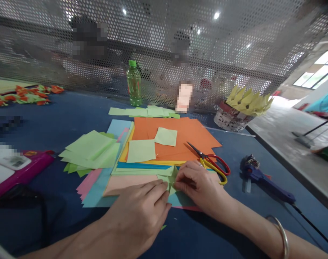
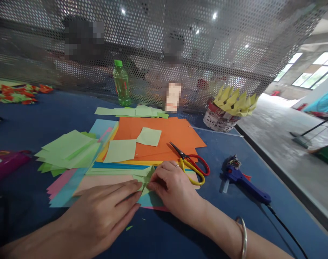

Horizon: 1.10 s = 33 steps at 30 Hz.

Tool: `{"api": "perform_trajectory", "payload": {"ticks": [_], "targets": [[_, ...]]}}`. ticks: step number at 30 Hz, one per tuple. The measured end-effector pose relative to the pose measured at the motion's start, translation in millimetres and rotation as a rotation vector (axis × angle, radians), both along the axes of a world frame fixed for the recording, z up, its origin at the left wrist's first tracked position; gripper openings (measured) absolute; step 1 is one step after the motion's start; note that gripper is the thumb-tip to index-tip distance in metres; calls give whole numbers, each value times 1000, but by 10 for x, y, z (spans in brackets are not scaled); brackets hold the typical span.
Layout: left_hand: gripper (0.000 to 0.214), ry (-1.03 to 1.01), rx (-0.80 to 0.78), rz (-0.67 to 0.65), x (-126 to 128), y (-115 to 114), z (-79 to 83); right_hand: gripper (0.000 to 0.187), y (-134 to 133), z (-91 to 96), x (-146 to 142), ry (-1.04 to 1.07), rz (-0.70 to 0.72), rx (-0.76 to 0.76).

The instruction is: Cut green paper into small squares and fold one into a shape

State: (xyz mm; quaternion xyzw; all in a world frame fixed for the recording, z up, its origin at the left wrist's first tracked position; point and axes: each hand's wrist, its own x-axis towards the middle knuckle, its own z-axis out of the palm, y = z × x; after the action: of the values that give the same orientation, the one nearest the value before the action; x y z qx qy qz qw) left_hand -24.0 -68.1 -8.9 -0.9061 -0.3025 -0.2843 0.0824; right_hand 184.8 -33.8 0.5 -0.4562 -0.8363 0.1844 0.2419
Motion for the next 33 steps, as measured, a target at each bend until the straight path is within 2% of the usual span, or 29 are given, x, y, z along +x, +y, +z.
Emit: {"api": "perform_trajectory", "payload": {"ticks": [11, 33], "targets": [[23, 40, 12, -17, -29, 17, -22, 11, -39, 5, -70, -106, -35, 11], [18, 70, 12, -46, -16, 8, 19, 13, -99, 8, -155, -157, -91, 66]]}}
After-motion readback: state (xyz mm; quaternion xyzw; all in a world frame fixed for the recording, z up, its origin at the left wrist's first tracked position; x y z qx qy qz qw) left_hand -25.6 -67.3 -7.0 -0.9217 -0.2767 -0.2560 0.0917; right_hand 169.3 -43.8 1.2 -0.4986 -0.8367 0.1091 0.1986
